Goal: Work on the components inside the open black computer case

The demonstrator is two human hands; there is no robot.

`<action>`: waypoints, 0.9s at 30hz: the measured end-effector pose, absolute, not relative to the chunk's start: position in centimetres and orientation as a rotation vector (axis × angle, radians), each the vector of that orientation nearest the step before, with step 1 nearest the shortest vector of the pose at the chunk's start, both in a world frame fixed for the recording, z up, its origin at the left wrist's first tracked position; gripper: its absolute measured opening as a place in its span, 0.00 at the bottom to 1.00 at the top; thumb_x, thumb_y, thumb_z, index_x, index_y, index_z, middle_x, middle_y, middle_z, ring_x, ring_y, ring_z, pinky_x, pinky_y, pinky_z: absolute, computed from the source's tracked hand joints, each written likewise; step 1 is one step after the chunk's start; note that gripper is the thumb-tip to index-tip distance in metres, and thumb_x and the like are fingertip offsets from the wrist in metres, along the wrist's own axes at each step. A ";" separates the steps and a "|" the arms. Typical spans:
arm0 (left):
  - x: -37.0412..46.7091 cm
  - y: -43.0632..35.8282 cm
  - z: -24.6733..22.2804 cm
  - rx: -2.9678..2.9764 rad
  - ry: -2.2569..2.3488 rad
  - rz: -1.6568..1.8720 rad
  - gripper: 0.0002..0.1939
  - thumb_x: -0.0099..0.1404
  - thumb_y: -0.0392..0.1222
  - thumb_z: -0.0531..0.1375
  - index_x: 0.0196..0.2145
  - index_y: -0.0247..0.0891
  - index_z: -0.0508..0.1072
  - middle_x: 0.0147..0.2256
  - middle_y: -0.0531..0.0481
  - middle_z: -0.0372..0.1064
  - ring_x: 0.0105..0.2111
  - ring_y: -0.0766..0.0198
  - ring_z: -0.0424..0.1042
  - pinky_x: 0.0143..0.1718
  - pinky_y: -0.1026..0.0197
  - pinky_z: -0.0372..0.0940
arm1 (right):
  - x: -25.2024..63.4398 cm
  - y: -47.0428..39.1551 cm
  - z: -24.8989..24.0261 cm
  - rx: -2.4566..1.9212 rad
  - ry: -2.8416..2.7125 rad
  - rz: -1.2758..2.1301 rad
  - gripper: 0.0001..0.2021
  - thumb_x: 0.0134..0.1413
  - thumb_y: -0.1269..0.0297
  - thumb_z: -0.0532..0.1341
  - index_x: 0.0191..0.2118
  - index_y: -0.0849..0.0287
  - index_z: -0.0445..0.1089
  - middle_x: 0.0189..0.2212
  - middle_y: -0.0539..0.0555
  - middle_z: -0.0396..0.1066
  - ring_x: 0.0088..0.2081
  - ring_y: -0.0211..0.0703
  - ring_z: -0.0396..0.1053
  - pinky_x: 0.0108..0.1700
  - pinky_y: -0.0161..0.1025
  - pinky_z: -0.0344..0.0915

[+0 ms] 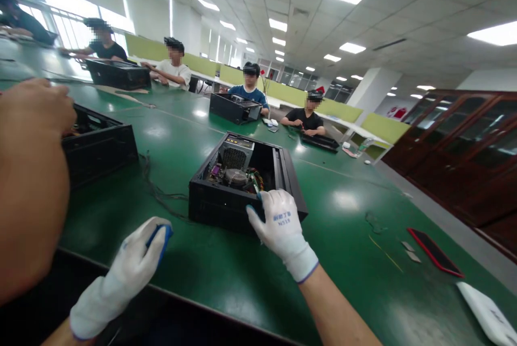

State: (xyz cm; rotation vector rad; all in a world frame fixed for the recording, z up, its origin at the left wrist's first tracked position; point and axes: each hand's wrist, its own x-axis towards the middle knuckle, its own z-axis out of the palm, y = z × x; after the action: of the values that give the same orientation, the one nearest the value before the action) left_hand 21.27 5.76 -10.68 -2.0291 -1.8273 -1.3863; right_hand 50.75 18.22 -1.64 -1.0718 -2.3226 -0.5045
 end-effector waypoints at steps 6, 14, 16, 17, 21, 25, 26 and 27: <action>23.4 5.5 -3.1 -2.134 -1.713 -1.499 0.10 0.75 0.41 0.47 0.41 0.39 0.67 0.36 0.47 0.67 0.35 0.61 0.69 0.42 0.57 0.68 | 52.5 14.1 -1.0 -1.008 -2.328 -0.451 0.17 0.61 0.52 0.61 0.48 0.60 0.70 0.40 0.62 0.73 0.45 0.57 0.70 0.51 0.57 0.65; 25.0 7.0 1.6 -2.304 -1.514 -1.276 0.10 0.74 0.42 0.49 0.48 0.38 0.64 0.43 0.43 0.67 0.44 0.56 0.70 0.48 0.51 0.67 | 54.3 9.8 -0.3 -0.949 -2.342 -0.378 0.12 0.58 0.55 0.64 0.42 0.57 0.70 0.35 0.59 0.73 0.40 0.53 0.70 0.46 0.54 0.68; 25.7 7.4 2.1 -2.345 -1.546 -1.272 0.12 0.74 0.44 0.50 0.51 0.38 0.64 0.45 0.43 0.67 0.45 0.56 0.70 0.49 0.51 0.67 | 54.8 9.0 0.0 -0.925 -2.346 -0.360 0.12 0.58 0.55 0.65 0.42 0.56 0.70 0.35 0.58 0.73 0.40 0.53 0.70 0.46 0.54 0.68; 26.0 7.5 2.2 -2.381 -1.548 -1.252 0.12 0.74 0.44 0.51 0.52 0.39 0.64 0.46 0.43 0.66 0.45 0.56 0.70 0.49 0.50 0.67 | 55.0 8.7 0.1 -0.914 -2.353 -0.352 0.11 0.57 0.56 0.65 0.42 0.55 0.70 0.35 0.58 0.73 0.40 0.53 0.70 0.46 0.54 0.68; 27.3 7.8 2.2 -2.545 -1.511 -1.152 0.12 0.74 0.42 0.52 0.54 0.41 0.65 0.49 0.44 0.66 0.49 0.57 0.71 0.53 0.50 0.68 | 55.8 7.9 0.8 -0.879 -2.383 -0.331 0.11 0.56 0.56 0.66 0.41 0.55 0.70 0.34 0.57 0.73 0.39 0.53 0.71 0.43 0.52 0.68; 27.8 7.3 1.9 -2.633 -1.468 -1.054 0.14 0.73 0.41 0.53 0.54 0.41 0.64 0.49 0.43 0.67 0.49 0.55 0.71 0.52 0.49 0.69 | 56.4 7.5 1.2 -0.850 -2.411 -0.304 0.11 0.56 0.55 0.66 0.41 0.53 0.71 0.32 0.57 0.73 0.36 0.52 0.70 0.39 0.51 0.68; 27.8 7.0 1.8 -2.640 -1.465 -1.022 0.14 0.73 0.41 0.54 0.55 0.41 0.64 0.49 0.43 0.67 0.48 0.55 0.71 0.51 0.49 0.70 | 56.5 7.3 1.2 -0.856 -2.419 -0.291 0.10 0.56 0.55 0.66 0.41 0.53 0.71 0.32 0.57 0.73 0.36 0.51 0.70 0.38 0.51 0.68; 27.8 6.7 1.7 -2.648 -1.462 -0.986 0.14 0.73 0.42 0.54 0.55 0.41 0.63 0.48 0.43 0.67 0.47 0.56 0.72 0.49 0.50 0.70 | 56.6 7.0 1.3 -0.862 -2.425 -0.281 0.10 0.56 0.55 0.66 0.41 0.52 0.71 0.32 0.56 0.73 0.36 0.51 0.70 0.38 0.51 0.68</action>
State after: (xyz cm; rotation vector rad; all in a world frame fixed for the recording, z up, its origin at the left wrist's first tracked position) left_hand 27.83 6.68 1.73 -2.6484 -1.4623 -0.9862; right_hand 56.57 6.97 1.27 -0.8619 -2.4246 -0.2807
